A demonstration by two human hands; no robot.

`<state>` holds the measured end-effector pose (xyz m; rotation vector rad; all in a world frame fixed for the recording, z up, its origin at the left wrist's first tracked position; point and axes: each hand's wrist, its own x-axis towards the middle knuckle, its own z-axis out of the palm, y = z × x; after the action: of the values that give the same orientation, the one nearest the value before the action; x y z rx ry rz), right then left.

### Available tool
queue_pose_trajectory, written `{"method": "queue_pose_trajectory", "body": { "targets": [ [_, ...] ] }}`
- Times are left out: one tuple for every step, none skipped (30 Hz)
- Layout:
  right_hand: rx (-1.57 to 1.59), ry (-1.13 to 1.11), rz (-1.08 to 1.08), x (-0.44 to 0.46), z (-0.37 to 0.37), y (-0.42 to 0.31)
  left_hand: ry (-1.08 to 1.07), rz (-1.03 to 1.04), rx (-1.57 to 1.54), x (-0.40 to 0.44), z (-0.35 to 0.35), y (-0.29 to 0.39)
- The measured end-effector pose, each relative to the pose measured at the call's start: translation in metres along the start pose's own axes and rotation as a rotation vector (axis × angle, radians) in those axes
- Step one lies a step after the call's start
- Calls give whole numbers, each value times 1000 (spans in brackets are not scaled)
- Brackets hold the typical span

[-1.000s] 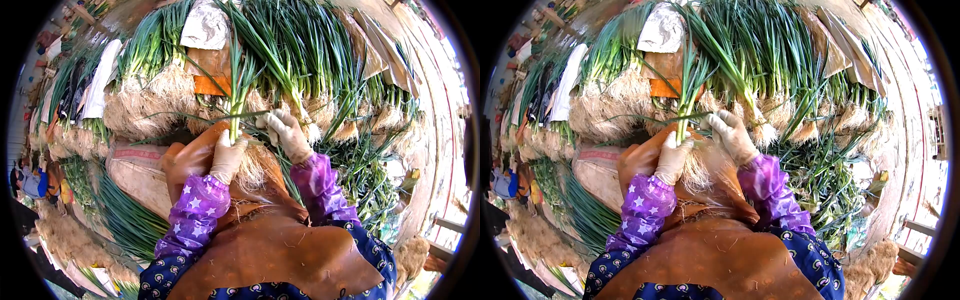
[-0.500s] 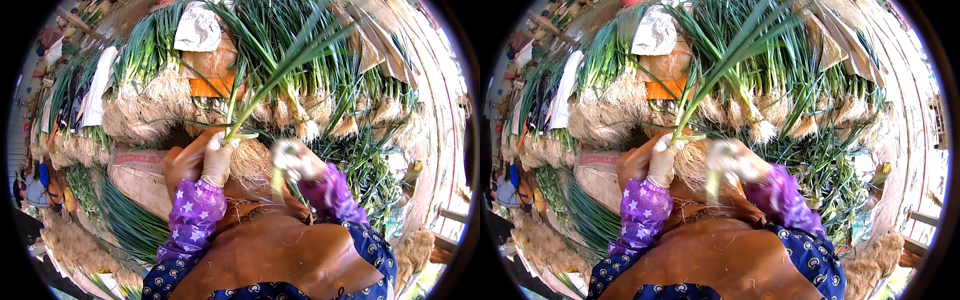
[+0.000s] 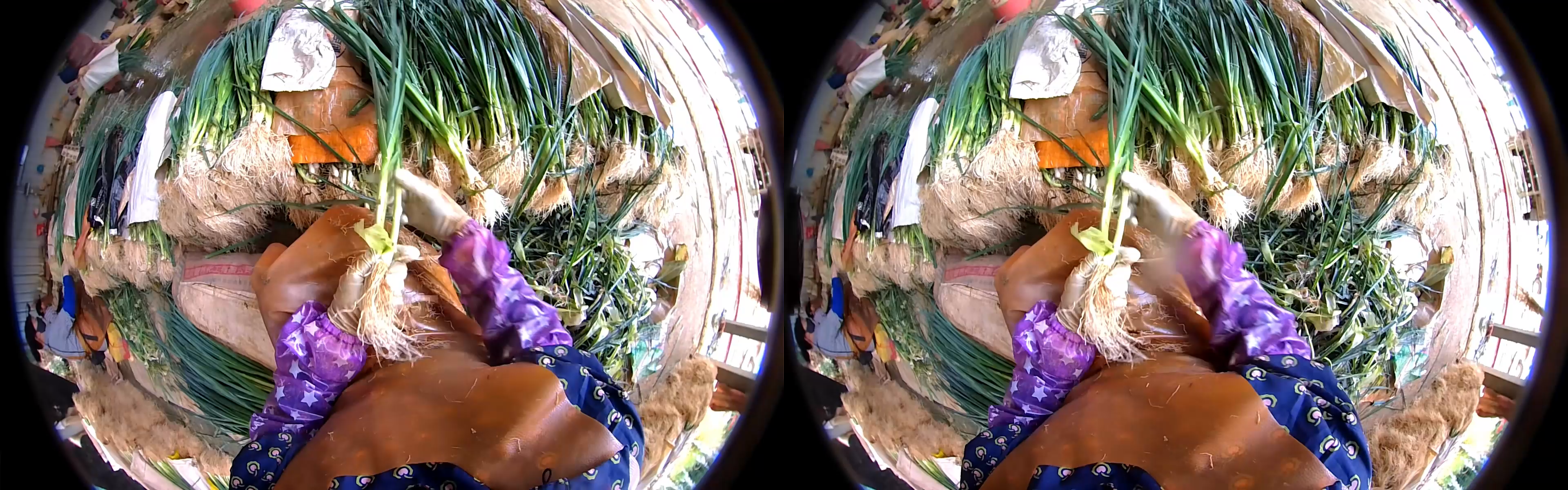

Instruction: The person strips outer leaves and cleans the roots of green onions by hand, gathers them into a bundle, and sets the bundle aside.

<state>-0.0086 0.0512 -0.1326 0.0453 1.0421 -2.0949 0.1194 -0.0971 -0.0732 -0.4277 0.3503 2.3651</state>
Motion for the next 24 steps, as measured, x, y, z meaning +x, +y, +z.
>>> {"method": "queue_pose_trajectory", "body": {
  "targets": [
    [4,-2,-184,5,17,-6,3,-29,-7,-3,-2,-1],
    [18,46,-185,13,21,-3,-135,29,-43,-3,-9,-1],
    [31,94,-188,18,25,-1,57,118,-60,-9,7,1],
    [-203,252,-93,8,34,-11,49,170,-90,-9,2,3],
    [-321,292,-170,11,26,0,39,219,-119,-10,-4,7],
    [-312,331,-233,4,30,1,230,280,-60,-15,-2,8],
    [-300,374,-296,-6,36,1,192,304,-114,-10,-9,10],
    [-355,349,-257,-20,39,-2,196,303,-101,-8,-14,13],
    [-318,225,-220,-39,43,-8,203,304,-89,-8,-17,15],
    [-292,125,-102,-65,52,-22,204,305,-90,-5,-20,17],
    [-111,-59,-196,-83,51,-17,217,319,-68,-3,-23,21],
    [-159,-219,-243,-99,38,-15,231,337,-46,-3,-25,25],
    [-206,-378,-287,-107,26,-11,234,344,-50,-4,-22,26],
    [-199,-144,-222,-101,20,-7,214,324,-102,-4,-16,24],
    [-189,98,-161,-93,10,-2,192,295,-151,-4,-12,22],
    [-371,301,-37,-74,0,0,-6,230,-207,-1,-16,21],
    [-402,210,49,-57,-4,1,-51,208,-217,-2,-5,18],
    [-245,109,-10,-42,7,4,-60,188,-185,0,-5,15],
    [-133,-42,-36,-30,17,4,-60,174,-156,0,-7,11],
    [-16,-195,-44,-18,28,5,-82,134,-219,0,-13,6],
    [87,-209,-25,-8,34,6,-14,116,-176,0,-15,4],
    [191,-222,-4,1,41,8,-31,96,-167,-2,-15,5],
    [116,-114,-39,11,40,15,-49,75,-159,-4,-14,6],
    [-69,-42,-113,10,42,11,143,98,-19,-6,-16,9]
  ]
}}
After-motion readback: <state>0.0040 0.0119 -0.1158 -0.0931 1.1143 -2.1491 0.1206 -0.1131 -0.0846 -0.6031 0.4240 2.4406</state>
